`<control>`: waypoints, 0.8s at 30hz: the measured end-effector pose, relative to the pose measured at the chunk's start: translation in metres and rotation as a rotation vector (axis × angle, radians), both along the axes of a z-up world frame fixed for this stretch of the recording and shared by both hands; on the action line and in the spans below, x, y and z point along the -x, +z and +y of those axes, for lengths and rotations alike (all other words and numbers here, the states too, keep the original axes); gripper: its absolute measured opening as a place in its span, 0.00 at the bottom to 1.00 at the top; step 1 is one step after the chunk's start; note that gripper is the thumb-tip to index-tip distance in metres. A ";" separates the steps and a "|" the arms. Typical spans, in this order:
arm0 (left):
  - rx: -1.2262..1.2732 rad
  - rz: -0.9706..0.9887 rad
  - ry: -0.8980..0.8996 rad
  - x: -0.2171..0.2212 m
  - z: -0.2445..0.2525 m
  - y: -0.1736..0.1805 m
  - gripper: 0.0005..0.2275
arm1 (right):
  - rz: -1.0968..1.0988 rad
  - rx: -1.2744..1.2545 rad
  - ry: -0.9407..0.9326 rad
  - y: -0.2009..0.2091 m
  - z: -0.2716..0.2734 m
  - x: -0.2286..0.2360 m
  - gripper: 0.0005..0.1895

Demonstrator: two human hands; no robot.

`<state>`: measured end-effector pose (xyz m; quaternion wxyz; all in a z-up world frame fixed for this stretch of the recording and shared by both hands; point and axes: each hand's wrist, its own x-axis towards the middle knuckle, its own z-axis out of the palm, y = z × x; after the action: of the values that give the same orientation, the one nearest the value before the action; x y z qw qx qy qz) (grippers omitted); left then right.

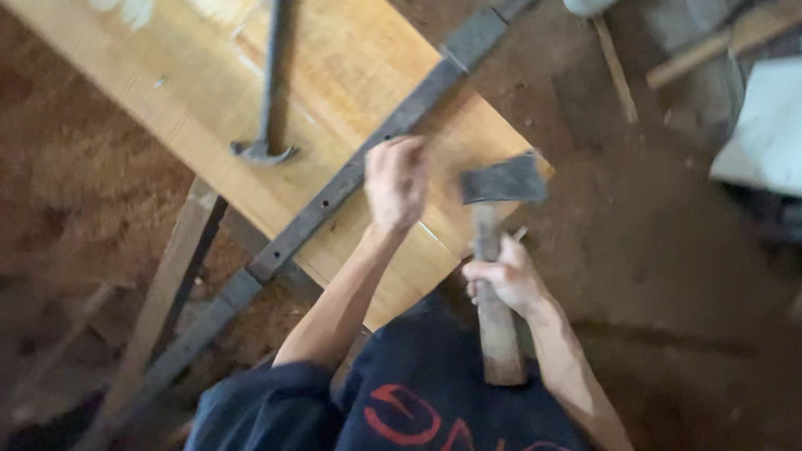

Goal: The person positions two wooden planks on a workbench and secures them with a metal bar clamp. They use a hammer to tap the clamp into place and adjust the tension with a wrench. The person also uses a small wooden block to assist in the clamping process.

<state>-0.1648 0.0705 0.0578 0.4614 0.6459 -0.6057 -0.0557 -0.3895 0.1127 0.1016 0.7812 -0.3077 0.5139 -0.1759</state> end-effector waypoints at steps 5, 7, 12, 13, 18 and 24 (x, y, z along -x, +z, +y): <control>-0.125 0.073 0.638 -0.044 0.098 0.011 0.08 | -0.011 0.431 0.839 -0.009 -0.024 -0.047 0.21; -0.121 0.103 0.793 -0.037 0.131 0.012 0.07 | -0.146 0.799 1.070 -0.012 -0.030 -0.068 0.24; -0.058 0.330 1.058 0.005 0.156 0.004 0.06 | 0.146 1.212 1.317 -0.017 -0.043 -0.097 0.20; -0.033 0.348 1.089 0.015 0.154 0.001 0.07 | 0.153 1.459 1.191 -0.018 -0.044 -0.096 0.23; 0.058 0.229 1.079 0.053 0.122 -0.003 0.06 | 0.088 1.270 0.871 -0.013 -0.072 -0.057 0.16; 0.030 0.150 0.900 0.079 0.034 -0.007 0.09 | 0.310 0.957 0.604 -0.026 -0.171 0.013 0.13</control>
<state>-0.2434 0.1041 0.0510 0.4916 0.8323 -0.2302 0.1123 -0.4026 -0.0579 0.0754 0.4867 -0.7811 0.3751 -0.1108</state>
